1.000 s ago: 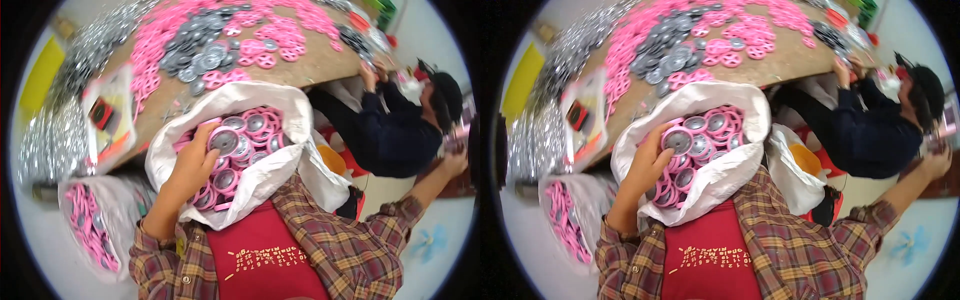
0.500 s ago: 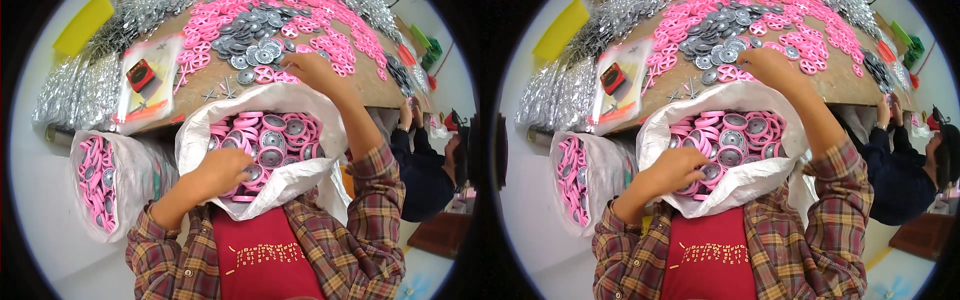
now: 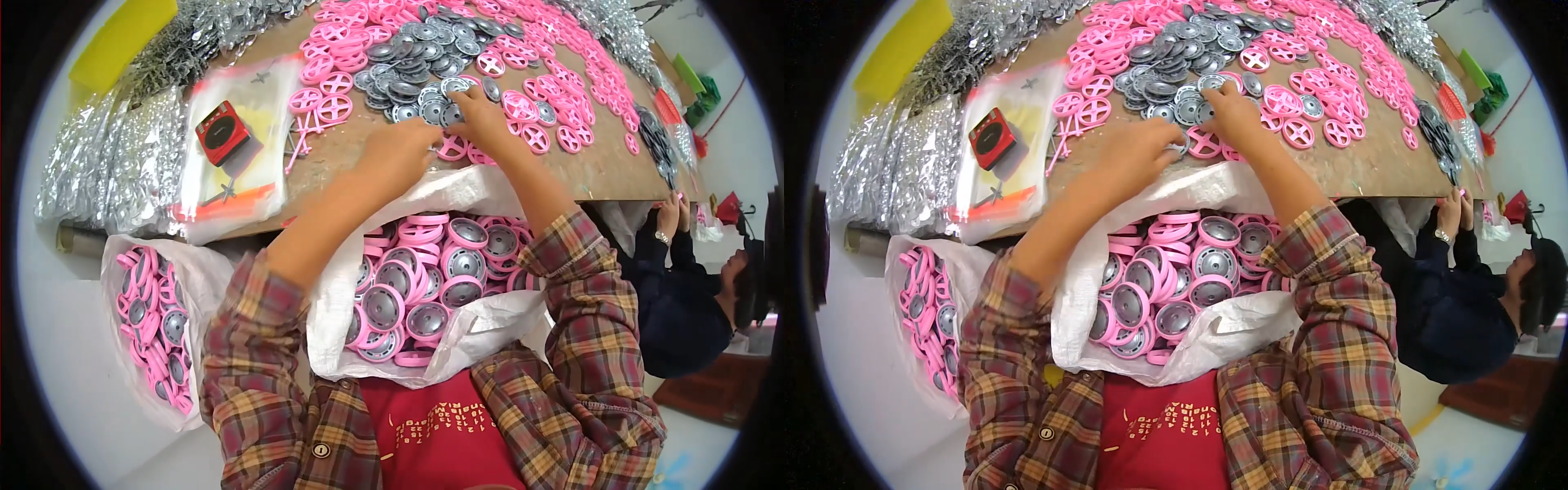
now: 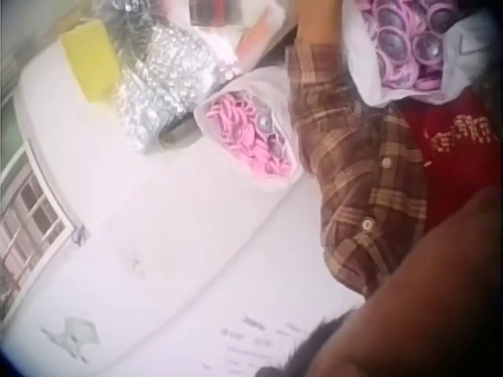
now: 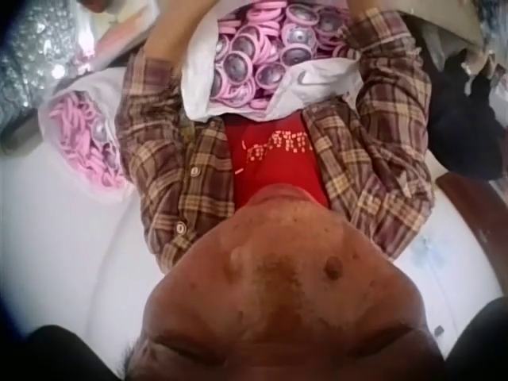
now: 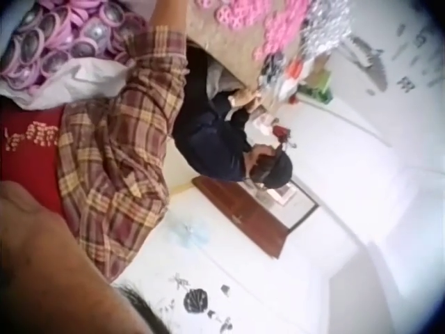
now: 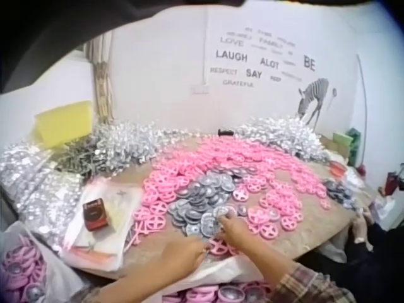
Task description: Manually assemble plastic toy gear components by placing silver gears onto pink bases and sorting them into a bag.
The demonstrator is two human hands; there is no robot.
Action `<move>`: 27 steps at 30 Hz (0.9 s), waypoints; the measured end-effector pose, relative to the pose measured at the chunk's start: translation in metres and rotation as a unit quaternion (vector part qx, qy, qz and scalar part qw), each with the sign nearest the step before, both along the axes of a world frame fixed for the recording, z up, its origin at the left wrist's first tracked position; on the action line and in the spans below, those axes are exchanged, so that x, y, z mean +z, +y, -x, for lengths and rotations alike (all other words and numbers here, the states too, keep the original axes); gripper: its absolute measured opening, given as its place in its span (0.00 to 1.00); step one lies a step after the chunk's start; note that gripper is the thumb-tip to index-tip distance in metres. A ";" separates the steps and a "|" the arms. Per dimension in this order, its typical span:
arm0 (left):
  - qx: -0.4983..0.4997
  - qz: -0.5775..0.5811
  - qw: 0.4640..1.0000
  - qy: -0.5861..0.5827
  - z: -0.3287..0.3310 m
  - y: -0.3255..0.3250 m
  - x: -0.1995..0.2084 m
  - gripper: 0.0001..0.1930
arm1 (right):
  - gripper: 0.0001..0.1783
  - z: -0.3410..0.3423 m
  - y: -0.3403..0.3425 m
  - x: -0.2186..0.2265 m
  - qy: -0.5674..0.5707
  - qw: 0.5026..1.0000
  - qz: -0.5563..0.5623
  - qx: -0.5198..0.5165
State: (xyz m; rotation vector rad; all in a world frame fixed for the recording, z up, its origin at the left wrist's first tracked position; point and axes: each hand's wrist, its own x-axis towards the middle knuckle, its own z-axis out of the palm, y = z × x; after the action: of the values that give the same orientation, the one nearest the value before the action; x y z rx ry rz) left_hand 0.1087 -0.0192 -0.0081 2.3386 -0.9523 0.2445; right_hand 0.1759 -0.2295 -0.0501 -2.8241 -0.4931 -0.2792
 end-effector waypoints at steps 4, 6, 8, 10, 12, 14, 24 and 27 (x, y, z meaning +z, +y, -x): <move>-0.058 -0.073 0.991 -0.098 -0.029 -0.035 -0.052 0.08 | 0.28 0.001 -0.001 0.001 -0.001 0.999 -0.040 -0.022; -0.038 -0.061 0.987 -0.141 -0.028 -0.046 -0.065 0.08 | 0.18 0.007 -0.006 0.006 -0.024 0.994 -0.110 -0.002; -0.018 -0.051 0.981 -0.186 -0.028 -0.052 -0.068 0.07 | 0.15 0.010 -0.019 0.013 -0.049 0.989 -0.139 0.010; 0.027 -0.060 0.981 -0.185 -0.027 -0.056 -0.064 0.06 | 0.09 0.020 -0.030 0.021 -0.115 0.976 -0.182 -0.009; 0.022 -0.076 0.974 -0.212 -0.030 -0.050 -0.067 0.06 | 0.08 0.036 -0.034 0.034 -0.085 0.954 -0.282 -0.050; 0.002 -0.078 0.972 -0.220 -0.031 -0.045 -0.064 0.05 | 0.09 0.065 -0.032 0.055 -0.014 0.889 -0.439 -0.129; 0.012 0.454 0.766 0.454 0.066 -0.021 0.036 0.14 | 0.17 0.150 0.012 0.065 0.000 0.846 -0.533 0.012; 0.035 0.449 0.783 0.429 0.089 -0.011 0.040 0.14 | 0.17 0.162 0.023 0.075 -0.086 0.901 -0.421 0.057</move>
State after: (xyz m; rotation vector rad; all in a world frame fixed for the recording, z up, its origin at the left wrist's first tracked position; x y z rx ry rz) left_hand 0.0198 -0.0300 0.0321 1.3127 -0.1750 -0.2901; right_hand 0.0137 -0.2069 0.0245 -1.9282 -0.4296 -0.5622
